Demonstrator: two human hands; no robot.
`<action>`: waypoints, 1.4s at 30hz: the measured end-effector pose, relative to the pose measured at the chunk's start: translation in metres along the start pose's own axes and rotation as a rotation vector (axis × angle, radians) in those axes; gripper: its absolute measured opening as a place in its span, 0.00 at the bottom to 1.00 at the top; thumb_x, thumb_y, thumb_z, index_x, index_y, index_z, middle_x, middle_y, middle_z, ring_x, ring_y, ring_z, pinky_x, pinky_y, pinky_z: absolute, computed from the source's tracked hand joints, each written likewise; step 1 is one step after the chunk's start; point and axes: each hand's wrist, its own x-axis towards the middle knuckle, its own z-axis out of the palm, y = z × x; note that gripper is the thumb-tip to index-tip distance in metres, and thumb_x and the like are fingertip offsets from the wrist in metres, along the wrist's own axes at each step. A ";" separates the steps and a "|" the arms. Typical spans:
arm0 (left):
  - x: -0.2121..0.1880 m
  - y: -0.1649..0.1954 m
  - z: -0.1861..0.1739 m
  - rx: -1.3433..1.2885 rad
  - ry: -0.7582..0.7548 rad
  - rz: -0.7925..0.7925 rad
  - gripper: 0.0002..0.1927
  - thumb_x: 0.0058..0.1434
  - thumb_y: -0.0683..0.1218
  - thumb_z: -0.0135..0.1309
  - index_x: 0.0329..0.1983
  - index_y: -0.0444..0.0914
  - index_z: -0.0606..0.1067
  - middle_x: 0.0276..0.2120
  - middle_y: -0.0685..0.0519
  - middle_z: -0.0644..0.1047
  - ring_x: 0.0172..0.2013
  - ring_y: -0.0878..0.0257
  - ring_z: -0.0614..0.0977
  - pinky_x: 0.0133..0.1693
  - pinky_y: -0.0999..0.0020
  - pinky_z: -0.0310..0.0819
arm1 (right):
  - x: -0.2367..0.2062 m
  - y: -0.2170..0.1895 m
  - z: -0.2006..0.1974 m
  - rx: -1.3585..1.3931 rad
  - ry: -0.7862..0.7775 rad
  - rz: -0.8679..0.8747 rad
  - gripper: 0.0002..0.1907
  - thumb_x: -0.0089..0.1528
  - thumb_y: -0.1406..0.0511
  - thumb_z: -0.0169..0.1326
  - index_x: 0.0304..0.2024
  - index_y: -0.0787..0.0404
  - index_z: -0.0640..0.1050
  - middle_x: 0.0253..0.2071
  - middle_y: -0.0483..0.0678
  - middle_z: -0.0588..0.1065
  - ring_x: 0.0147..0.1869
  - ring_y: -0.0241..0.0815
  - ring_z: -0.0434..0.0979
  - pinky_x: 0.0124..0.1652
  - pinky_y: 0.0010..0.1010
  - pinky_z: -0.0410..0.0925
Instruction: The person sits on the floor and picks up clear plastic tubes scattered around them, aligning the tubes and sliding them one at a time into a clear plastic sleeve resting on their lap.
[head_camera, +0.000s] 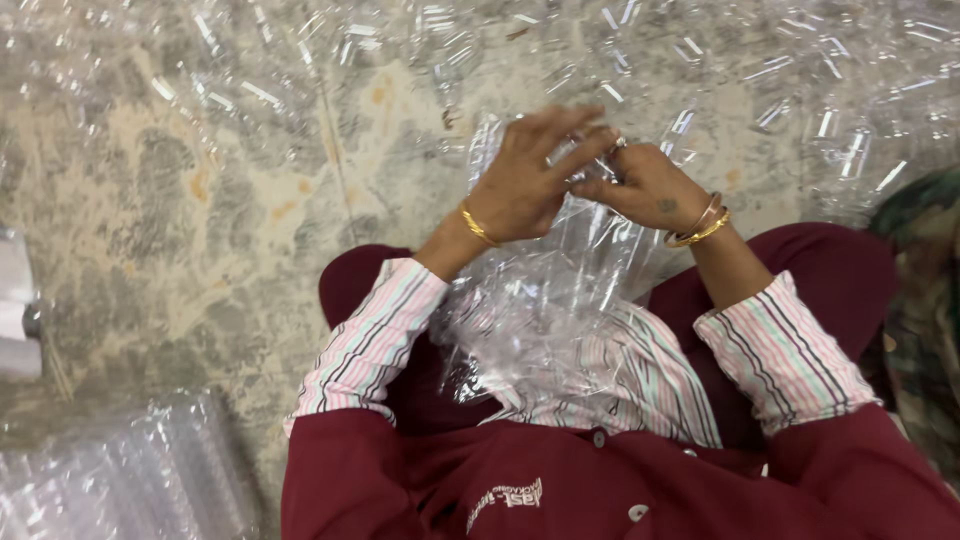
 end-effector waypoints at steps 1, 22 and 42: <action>0.003 -0.016 0.005 -0.086 0.068 -0.015 0.38 0.52 0.39 0.59 0.68 0.38 0.63 0.65 0.44 0.65 0.63 0.44 0.66 0.61 0.44 0.62 | -0.001 0.005 -0.008 0.009 0.044 0.008 0.22 0.66 0.52 0.58 0.46 0.65 0.80 0.32 0.58 0.79 0.33 0.46 0.78 0.36 0.38 0.70; 0.106 -0.064 0.097 -1.050 0.206 -0.278 0.20 0.78 0.46 0.52 0.68 0.43 0.62 0.60 0.45 0.74 0.61 0.56 0.76 0.62 0.63 0.73 | 0.010 0.047 -0.061 0.885 0.242 0.039 0.25 0.73 0.47 0.50 0.54 0.61 0.69 0.40 0.46 0.76 0.35 0.33 0.76 0.35 0.26 0.73; 0.153 -0.072 0.100 -1.465 0.572 -0.497 0.23 0.62 0.41 0.57 0.58 0.41 0.64 0.45 0.50 0.75 0.45 0.59 0.82 0.49 0.59 0.85 | -0.013 0.069 -0.109 0.921 0.505 -0.082 0.28 0.71 0.46 0.55 0.59 0.61 0.73 0.39 0.51 0.78 0.34 0.44 0.78 0.35 0.33 0.75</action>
